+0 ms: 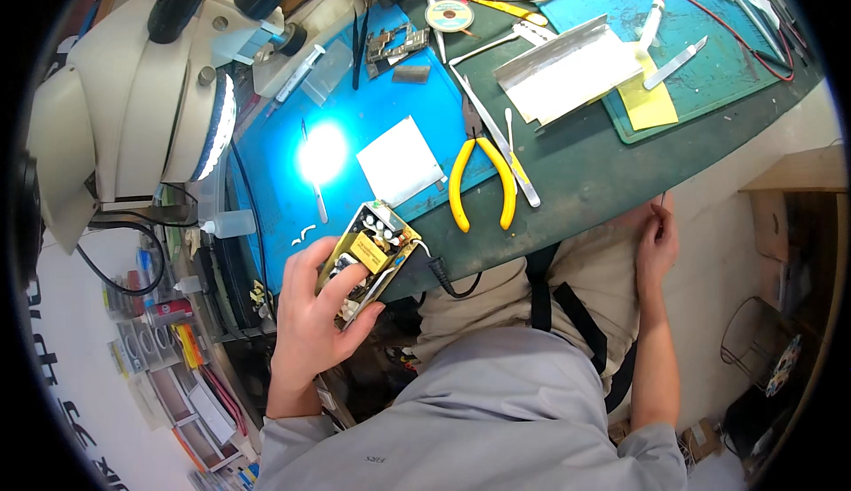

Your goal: The person uses a small metal tool to scrape and clean the surface of a yellow electronic component held in their left hand. They repeatedly rub the tool against the component's surface, occasionally rotating the object to access different areas, while working at a cluttered bench under a bright lamp.

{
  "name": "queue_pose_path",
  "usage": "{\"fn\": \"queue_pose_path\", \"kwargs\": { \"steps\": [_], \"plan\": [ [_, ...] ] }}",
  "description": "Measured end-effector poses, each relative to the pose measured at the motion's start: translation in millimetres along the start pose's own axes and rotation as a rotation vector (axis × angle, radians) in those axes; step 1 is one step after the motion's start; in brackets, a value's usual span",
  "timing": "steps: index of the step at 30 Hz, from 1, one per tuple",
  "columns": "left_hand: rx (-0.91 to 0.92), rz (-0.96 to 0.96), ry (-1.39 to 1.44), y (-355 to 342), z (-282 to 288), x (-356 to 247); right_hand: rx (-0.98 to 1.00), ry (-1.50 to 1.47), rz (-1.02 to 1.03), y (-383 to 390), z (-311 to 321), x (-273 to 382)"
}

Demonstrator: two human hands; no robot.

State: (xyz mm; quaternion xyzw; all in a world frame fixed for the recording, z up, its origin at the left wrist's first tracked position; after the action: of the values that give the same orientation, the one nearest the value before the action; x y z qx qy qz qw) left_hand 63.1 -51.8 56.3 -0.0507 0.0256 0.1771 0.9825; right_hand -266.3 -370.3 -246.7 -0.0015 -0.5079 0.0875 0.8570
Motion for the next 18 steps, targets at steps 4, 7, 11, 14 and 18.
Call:
{"fn": "queue_pose_path", "kwargs": {
  "steps": [4,7,11,14,18],
  "plan": [
    [0.034,0.002,0.031,-5,2,3,0.024,-0.057,-0.010,0,-1,-5],
    [0.049,-0.017,0.043,-7,4,3,0.037,-0.094,0.004,0,-1,-10],
    [0.067,-0.026,0.008,-7,2,3,0.065,-0.058,-0.093,0,0,-8],
    [0.062,-0.044,0.014,-8,3,2,0.066,0.017,-0.087,0,2,-16],
    [0.053,0.028,0.224,-3,6,15,0.029,0.019,-0.077,0,4,-25]
  ]
}}
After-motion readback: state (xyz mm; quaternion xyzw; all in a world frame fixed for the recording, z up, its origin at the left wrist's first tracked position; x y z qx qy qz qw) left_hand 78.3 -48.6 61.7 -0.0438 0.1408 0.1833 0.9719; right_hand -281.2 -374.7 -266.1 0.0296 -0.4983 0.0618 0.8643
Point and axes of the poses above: each hand's wrist, its own y-axis away from the middle knuckle, its own z-axis out of the back of the hand, x = y × z, the point moved 6 cm from there along -y, towards the middle knuckle, and after that the axes turned 15 degrees about -y, right-handed, at the moved point
